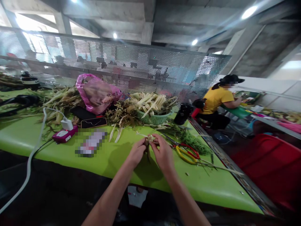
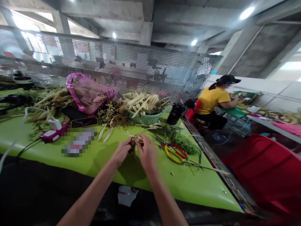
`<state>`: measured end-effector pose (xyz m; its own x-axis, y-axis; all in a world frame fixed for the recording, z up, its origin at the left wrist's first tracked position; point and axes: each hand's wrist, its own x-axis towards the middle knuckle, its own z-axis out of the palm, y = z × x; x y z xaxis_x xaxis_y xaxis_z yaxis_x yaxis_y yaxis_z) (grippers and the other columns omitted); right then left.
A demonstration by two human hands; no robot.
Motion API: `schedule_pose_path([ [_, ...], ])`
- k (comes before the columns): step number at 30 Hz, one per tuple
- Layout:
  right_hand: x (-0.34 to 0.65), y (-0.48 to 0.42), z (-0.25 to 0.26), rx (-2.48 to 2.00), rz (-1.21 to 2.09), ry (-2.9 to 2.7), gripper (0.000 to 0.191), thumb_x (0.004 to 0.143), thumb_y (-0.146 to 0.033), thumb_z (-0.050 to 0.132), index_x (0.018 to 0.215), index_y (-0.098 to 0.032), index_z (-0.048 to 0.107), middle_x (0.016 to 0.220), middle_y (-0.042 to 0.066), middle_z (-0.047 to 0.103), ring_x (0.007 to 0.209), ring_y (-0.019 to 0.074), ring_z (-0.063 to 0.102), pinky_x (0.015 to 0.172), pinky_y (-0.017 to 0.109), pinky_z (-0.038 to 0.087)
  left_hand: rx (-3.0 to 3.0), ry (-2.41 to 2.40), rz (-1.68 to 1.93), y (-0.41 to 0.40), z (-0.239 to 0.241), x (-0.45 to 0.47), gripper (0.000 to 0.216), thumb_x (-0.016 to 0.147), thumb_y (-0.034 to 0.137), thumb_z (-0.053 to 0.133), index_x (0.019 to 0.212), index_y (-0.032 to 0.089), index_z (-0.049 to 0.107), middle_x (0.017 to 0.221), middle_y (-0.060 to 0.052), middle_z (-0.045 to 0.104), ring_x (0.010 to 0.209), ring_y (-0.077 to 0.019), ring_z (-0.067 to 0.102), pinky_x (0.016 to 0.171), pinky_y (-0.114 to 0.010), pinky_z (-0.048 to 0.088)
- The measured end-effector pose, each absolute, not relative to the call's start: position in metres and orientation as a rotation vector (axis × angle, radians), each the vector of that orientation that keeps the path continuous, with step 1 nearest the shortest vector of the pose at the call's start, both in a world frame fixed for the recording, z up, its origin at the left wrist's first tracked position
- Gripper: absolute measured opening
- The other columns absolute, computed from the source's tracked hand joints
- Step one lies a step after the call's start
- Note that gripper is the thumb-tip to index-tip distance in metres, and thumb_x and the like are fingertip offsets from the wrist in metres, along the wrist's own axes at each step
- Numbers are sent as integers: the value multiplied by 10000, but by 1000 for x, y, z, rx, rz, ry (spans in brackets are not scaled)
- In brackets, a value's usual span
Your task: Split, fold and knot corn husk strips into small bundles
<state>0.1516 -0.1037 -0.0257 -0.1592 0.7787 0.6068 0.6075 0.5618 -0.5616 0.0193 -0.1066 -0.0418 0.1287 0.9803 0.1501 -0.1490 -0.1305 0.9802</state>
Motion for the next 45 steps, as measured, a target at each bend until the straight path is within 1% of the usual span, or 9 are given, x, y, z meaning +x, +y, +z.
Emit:
schedule_pose_path([
  [6, 153, -105, -26, -1055, 227, -1841, 256, 898, -294, 514, 1136, -217, 571, 1092, 89, 649, 911, 226, 629, 807, 365, 497, 1193, 892, 1261, -110, -40, 20, 378, 704, 140, 422, 1027, 157, 618, 814, -8, 567, 738, -133, 445, 677, -238, 349],
  [11, 156, -109, -29, -1030, 178, -1887, 244, 886, -280, 533, 1120, -237, 585, 1080, 81, 649, 966, 242, 609, 854, 392, 470, 1223, 870, 1332, -107, -44, 20, 207, 783, 233, 455, 871, 145, 620, 760, -11, 540, 703, -126, 423, 668, -240, 344],
  [16, 158, -113, -27, -1007, 410, -1733, 342, 837, -317, 608, 1153, -211, 532, 1022, 82, 653, 890, 223, 617, 809, 371, 474, 1279, 872, 1351, -102, -49, 20, 152, 787, 222, 472, 841, 148, 594, 782, -20, 553, 733, -132, 456, 695, -244, 363],
  [20, 161, -108, -27, -1129, 617, -1486, 268, 821, -395, 616, 992, -191, 581, 839, 37, 636, 714, 177, 580, 655, 301, 456, 1386, 911, 1334, -103, -49, 21, 150, 813, 221, 437, 814, 154, 571, 792, -24, 549, 763, -142, 471, 732, -257, 375],
  [28, 161, -97, -31, -987, 830, -1312, 152, 785, -329, 641, 784, -180, 609, 719, -18, 557, 661, 126, 485, 642, 262, 393, 1680, 1159, 1204, -105, -47, 21, 160, 822, 201, 382, 702, 186, 486, 735, -9, 530, 727, -151, 468, 698, -267, 365],
  [35, 167, -91, -37, -986, 766, -1251, 184, 768, -349, 642, 818, -179, 593, 739, -1, 552, 663, 141, 496, 638, 282, 409, 1807, 1176, 1176, -108, -44, 22, 188, 837, 183, 358, 729, 191, 512, 766, -26, 557, 743, -165, 490, 718, -283, 384],
  [40, 173, -95, -20, -1080, 349, -1570, 329, 762, -304, 660, 1077, -224, 612, 1099, 72, 591, 956, 222, 541, 843, 377, 416, 1892, 1313, 1131, -106, -48, 21, 185, 818, 155, 393, 692, 200, 520, 749, -41, 574, 735, -184, 505, 732, -295, 385],
  [42, 172, -97, -13, -1046, 278, -1769, 200, 803, -313, 629, 985, -239, 666, 1070, 64, 625, 1030, 244, 536, 924, 408, 369, 1926, 1336, 1110, -105, -48, 22, 187, 810, 130, 400, 716, 196, 547, 779, -52, 599, 750, -190, 521, 748, -298, 391],
  [45, 169, -97, -10, -1040, 305, -1928, 115, 805, -333, 635, 834, -234, 685, 907, 46, 669, 943, 247, 564, 885, 411, 377, 1990, 1365, 1087, -106, -47, 22, 211, 833, 135, 381, 781, 185, 579, 833, -79, 624, 772, -200, 536, 749, -305, 399],
])
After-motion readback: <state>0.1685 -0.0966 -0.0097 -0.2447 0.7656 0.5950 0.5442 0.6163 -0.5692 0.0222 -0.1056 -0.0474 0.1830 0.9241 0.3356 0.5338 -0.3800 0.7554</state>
